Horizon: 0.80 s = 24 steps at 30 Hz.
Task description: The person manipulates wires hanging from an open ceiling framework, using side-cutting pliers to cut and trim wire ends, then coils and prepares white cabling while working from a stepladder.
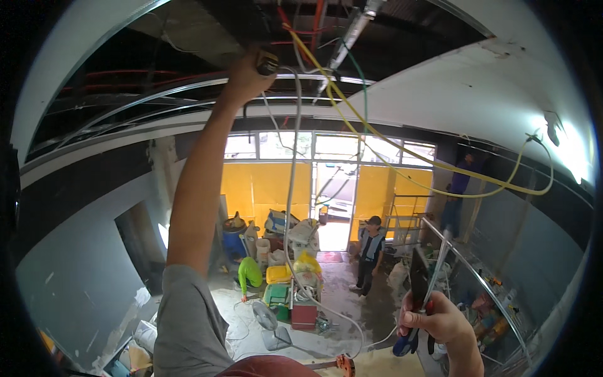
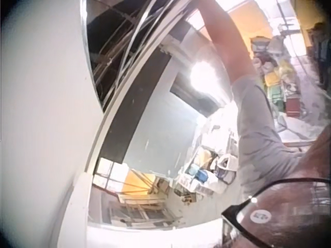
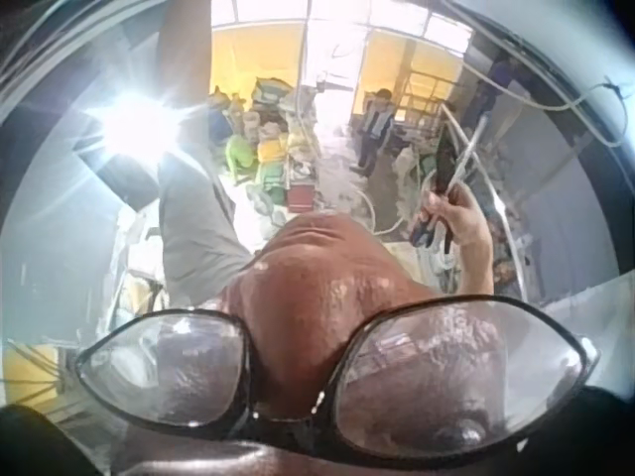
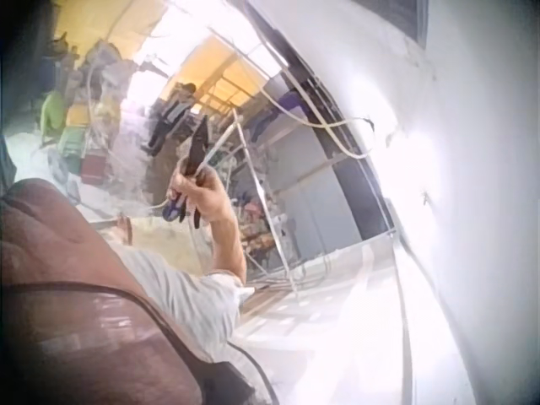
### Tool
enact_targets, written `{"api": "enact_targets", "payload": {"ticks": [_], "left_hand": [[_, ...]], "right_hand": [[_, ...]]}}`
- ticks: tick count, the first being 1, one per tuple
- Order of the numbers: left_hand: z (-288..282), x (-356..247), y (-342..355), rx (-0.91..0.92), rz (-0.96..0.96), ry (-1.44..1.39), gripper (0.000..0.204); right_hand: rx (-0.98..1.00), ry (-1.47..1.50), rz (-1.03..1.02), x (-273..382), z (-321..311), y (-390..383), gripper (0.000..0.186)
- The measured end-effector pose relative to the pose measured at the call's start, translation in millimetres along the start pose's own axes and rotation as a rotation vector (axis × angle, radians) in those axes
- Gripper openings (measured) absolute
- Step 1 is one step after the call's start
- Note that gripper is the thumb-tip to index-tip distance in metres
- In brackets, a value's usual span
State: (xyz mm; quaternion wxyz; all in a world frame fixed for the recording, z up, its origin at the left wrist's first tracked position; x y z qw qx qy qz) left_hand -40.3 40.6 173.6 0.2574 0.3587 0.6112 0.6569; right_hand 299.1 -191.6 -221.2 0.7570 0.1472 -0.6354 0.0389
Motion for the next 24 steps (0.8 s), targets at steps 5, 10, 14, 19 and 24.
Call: {"api": "enact_targets", "payload": {"ticks": [5, 10, 14, 19, 24], "left_hand": [[-18, -22, -29, 0.061, 0.006, -0.017, 0.061], [-66, -48, -46, 0.134, 0.030, 0.356, 0.074], [-76, -104, -47, 0.020, 0.395, 0.673, 0.081], [-92, -88, -25, 0.156, 0.152, 1.017, 0.079], [-97, -55, -31, 0.212, 0.061, 1.027, 0.077]], "right_hand": [[-0.080, -0.277, -0.209, 12, 33, 31, 0.021], [0.033, -0.449, -0.438, 35, 130, 94, 0.025], [-0.019, -0.383, -0.807, 68, 175, 143, 0.050], [0.070, -0.135, -0.731, 77, 225, 190, 0.057], [-0.014, -0.144, -0.835, 79, 231, 215, 0.044]]}}
Point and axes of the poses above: each hand's wrist, its own y-axis towards the middle knuckle, its own z-axis out of the palm, x = y × z, the point moved 9 cm from there along y, towards the middle knuckle, and after that the axes turned 5 degrees about -z, right-handed, at the moved point
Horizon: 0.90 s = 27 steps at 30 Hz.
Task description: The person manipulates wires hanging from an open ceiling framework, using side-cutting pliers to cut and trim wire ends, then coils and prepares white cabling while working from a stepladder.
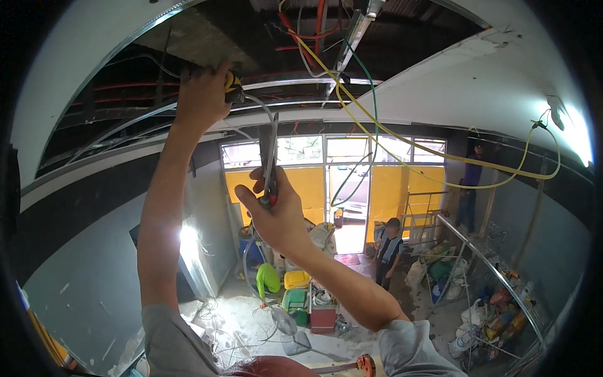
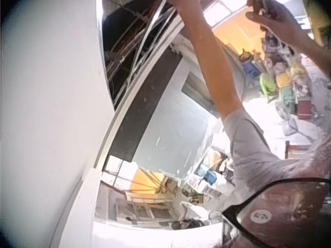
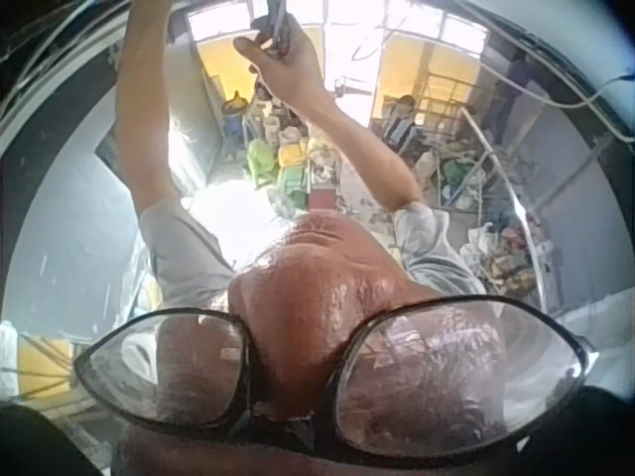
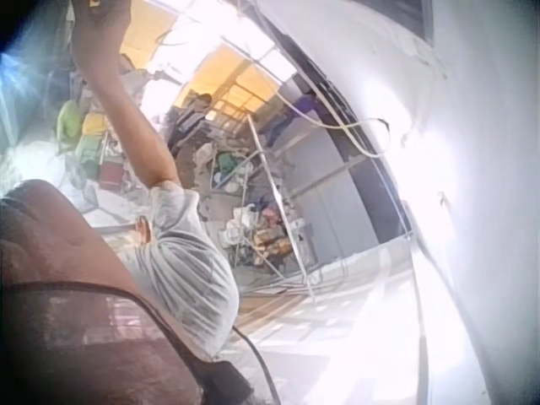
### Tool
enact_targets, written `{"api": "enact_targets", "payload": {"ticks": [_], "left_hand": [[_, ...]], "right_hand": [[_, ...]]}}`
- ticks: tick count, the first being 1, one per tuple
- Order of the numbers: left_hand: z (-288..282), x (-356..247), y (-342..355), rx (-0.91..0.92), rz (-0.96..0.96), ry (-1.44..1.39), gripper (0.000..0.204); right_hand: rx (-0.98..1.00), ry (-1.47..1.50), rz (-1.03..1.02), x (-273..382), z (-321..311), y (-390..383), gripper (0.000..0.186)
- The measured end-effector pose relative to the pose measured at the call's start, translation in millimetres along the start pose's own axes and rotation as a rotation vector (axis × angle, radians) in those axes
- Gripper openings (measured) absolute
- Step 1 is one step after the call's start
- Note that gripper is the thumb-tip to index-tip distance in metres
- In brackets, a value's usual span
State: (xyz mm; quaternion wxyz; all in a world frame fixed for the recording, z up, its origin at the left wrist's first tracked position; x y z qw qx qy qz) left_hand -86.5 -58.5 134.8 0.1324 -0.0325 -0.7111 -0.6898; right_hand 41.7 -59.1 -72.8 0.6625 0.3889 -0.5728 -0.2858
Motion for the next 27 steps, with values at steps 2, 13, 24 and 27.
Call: {"api": "enact_targets", "payload": {"ticks": [2, 13, 24, 27], "left_hand": [[5, -4, -7, 0.000, 0.007, -0.034, 0.077], [-3, -15, -45, -0.069, 0.142, -0.126, 0.080], [5, -34, -67, 0.069, 0.150, -0.145, 0.081], [-4, -31, -67, -0.100, 0.221, -0.043, 0.078]], "right_hand": [[-0.032, -0.023, -0.068, -7, -10, 3, 0.040], [-0.064, -0.099, 0.090, -39, -47, 19, 0.032], [0.053, 0.017, 0.141, -54, -45, 1, 0.020], [0.075, 0.051, 0.133, -46, -42, 0, 0.022]]}}
Point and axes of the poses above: each hand's wrist, its own y-axis towards the middle knuckle, its own z-axis out of the palm, x = y × z, the point moved 9 cm from there along y, towards the middle knuckle, and after that the axes turned 5 degrees about -z, right-handed, at the moved point
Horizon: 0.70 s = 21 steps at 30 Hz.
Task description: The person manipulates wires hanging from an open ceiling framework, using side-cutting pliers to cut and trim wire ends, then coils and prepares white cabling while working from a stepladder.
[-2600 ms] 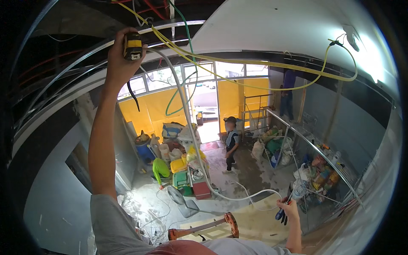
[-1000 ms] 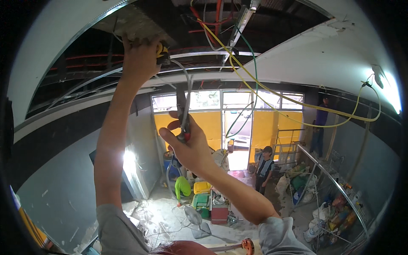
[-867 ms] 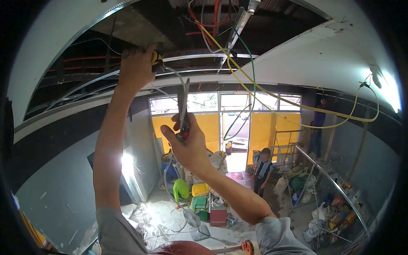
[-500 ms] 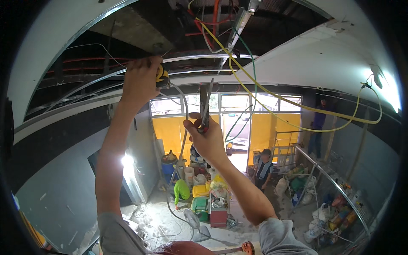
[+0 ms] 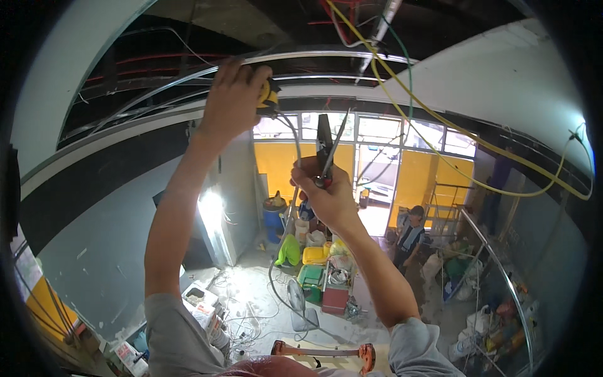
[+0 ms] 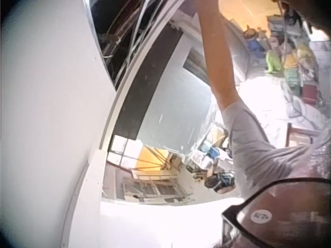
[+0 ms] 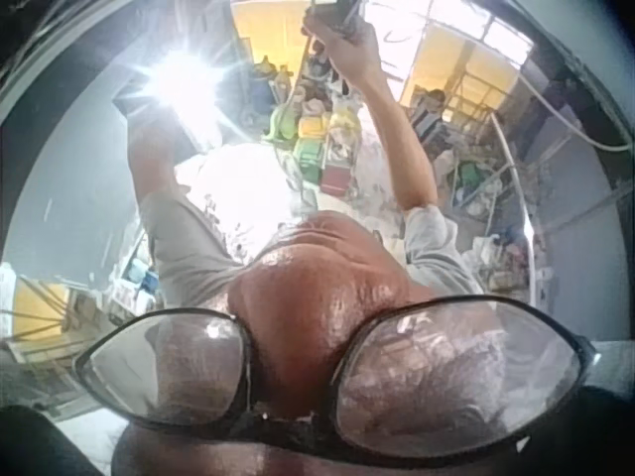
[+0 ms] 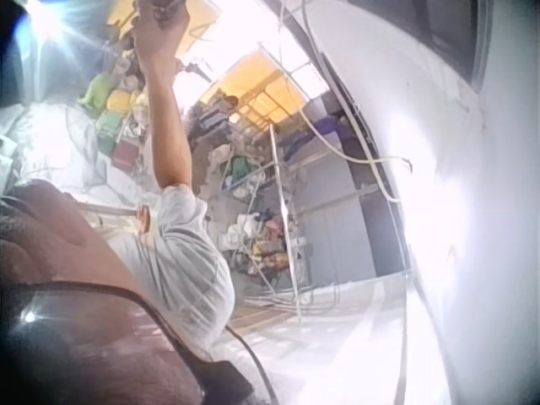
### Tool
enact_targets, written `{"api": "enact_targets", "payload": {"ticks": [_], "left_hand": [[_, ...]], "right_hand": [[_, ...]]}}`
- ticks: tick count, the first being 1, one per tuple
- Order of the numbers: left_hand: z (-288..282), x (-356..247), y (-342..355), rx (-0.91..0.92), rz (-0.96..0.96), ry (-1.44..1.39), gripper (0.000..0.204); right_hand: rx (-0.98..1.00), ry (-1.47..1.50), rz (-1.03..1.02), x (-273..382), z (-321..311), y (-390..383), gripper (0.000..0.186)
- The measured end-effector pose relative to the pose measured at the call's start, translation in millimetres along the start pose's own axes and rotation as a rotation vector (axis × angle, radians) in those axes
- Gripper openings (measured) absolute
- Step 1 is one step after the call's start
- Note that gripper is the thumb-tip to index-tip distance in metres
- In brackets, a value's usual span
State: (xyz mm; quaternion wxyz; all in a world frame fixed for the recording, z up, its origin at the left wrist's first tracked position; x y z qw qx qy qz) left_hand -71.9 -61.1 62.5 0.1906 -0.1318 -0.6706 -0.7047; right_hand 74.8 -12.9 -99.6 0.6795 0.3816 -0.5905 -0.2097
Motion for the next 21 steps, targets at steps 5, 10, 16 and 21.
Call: {"api": "enact_targets", "payload": {"ticks": [5, 10, 16, 21], "left_hand": [[1, -21, 9, -0.042, 0.116, -0.039, 0.076], [20, -33, 28, 0.015, 0.089, -0.266, 0.078], [76, -18, 57, 0.159, -0.067, -0.516, 0.074], [104, -18, 74, 0.144, -0.079, -0.608, 0.070]], "right_hand": [[-0.016, -0.016, 0.073, 7, -19, -10, 0.024], [-0.038, -0.078, 0.097, 7, -41, -18, 0.030], [0.017, -0.227, 0.108, 7, -52, -72, 0.032], [0.231, -0.357, 0.457, -24, -79, -166, 0.033]]}}
Point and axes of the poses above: each hand's wrist, its own y-axis towards the middle knuckle, its own z-axis out of the palm, x = y × z, the point moved 9 cm from there along y, towards the middle knuckle, and after that the axes turned 5 degrees about -z, right-handed, at the moved point
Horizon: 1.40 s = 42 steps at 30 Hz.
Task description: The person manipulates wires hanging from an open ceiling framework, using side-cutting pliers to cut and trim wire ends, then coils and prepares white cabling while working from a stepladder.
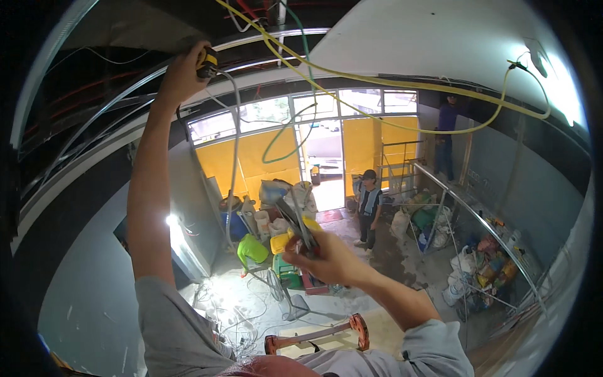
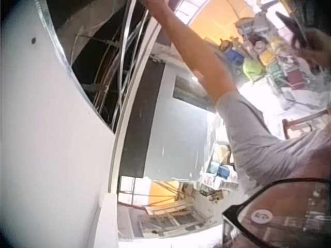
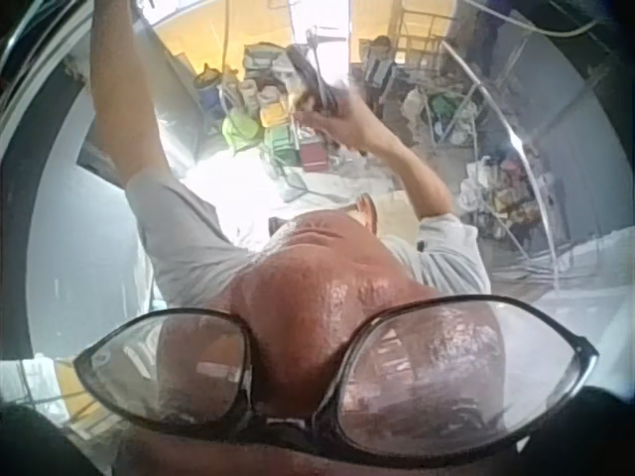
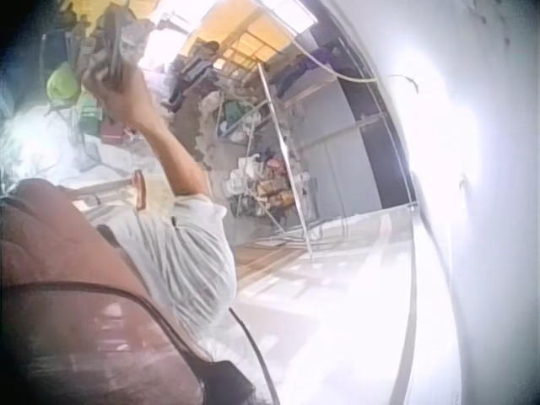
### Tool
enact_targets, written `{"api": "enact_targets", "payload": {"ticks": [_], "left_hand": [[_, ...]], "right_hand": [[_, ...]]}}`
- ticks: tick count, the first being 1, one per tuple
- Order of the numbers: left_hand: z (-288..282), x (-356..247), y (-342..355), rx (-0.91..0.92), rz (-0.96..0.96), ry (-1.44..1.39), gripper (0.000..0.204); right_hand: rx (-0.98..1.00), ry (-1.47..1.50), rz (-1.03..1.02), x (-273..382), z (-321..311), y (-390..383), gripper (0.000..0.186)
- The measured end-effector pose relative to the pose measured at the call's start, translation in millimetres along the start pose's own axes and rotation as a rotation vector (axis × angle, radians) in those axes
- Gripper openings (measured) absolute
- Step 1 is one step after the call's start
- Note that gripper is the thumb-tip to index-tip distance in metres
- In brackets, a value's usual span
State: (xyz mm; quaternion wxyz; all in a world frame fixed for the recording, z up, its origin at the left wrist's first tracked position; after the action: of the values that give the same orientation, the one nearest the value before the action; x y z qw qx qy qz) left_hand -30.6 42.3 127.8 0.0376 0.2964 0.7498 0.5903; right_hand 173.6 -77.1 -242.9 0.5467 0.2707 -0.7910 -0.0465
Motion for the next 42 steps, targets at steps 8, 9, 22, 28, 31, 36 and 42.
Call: {"api": "enact_targets", "payload": {"ticks": [8, 9, 22, 28, 31, 36, 42], "left_hand": [[25, 34, 27, 0.002, -0.026, -0.246, 0.060], [21, 40, 30, -0.047, 0.030, -0.210, 0.060], [38, 66, 21, -0.213, -0.061, -0.143, 0.063], [35, 67, 16, -0.185, -0.091, -0.266, 0.059], [31, 59, 15, -0.291, -0.036, -0.192, 0.065], [36, 62, 12, -0.305, -0.068, -0.185, 0.066], [17, 47, 14, -0.358, 0.019, -0.297, 0.061]], "right_hand": [[-0.185, 0.462, 0.653, -140, 1, -145, 0.036], [-0.193, 0.559, 0.684, -158, 5, -159, 0.036], [-0.819, 1.051, 0.715, -240, 16, -316, 0.016], [-0.880, 1.032, 0.462, -217, 0, -330, 0.019], [-1.010, 1.010, 0.341, -192, -15, -332, 0.029], [-1.017, 1.120, 0.214, -103, -14, -299, 0.050], [-0.591, 0.054, 0.261, 41, -46, -237, 0.052]]}}
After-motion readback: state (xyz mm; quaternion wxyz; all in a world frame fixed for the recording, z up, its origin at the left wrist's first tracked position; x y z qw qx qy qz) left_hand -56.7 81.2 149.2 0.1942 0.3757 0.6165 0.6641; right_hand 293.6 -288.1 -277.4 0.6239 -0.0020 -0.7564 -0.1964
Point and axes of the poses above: each hand's wrist, its own y-axis towards the middle knuckle, its own z-axis out of the palm, x = y × z, the point moved 9 cm from there along y, towards the middle knuckle, and after that the axes turned 5 degrees about -z, right-handed, at the moved point
